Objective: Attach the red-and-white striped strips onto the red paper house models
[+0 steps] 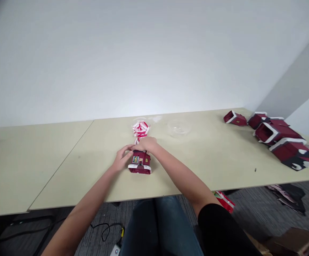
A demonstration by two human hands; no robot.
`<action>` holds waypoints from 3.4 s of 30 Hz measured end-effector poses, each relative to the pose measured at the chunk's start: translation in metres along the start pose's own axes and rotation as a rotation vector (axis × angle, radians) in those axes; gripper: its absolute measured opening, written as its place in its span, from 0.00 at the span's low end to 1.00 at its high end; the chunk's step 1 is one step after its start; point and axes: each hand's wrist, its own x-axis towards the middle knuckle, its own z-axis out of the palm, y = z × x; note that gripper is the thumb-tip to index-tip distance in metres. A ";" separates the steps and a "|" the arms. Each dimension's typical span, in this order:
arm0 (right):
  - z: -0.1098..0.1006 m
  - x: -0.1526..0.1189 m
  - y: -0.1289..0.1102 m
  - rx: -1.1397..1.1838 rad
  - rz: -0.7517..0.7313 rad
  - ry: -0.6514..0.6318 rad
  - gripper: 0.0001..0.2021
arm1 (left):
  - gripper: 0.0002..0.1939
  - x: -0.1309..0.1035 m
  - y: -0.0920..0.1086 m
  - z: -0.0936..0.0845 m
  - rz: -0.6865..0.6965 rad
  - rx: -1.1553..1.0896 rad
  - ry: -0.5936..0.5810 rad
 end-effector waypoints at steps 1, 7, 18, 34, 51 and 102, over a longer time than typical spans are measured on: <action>0.001 0.008 -0.001 0.035 -0.015 -0.003 0.24 | 0.36 0.000 0.000 -0.001 -0.005 -0.006 0.008; 0.020 0.049 0.028 0.159 -0.026 0.280 0.14 | 0.30 -0.001 0.010 0.000 -0.137 0.100 -0.002; 0.055 0.055 0.063 0.399 -0.272 0.475 0.14 | 0.26 -0.009 0.038 0.015 -0.252 0.389 0.024; 0.055 0.003 0.078 1.007 -0.602 0.318 0.17 | 0.23 0.028 0.043 0.023 0.019 0.045 0.100; 0.041 -0.020 0.100 0.694 -0.674 0.261 0.08 | 0.20 0.017 0.053 0.004 0.165 0.098 -0.247; 0.065 -0.043 0.154 0.727 -0.655 0.588 0.13 | 0.27 -0.014 0.118 0.048 0.032 0.848 -0.310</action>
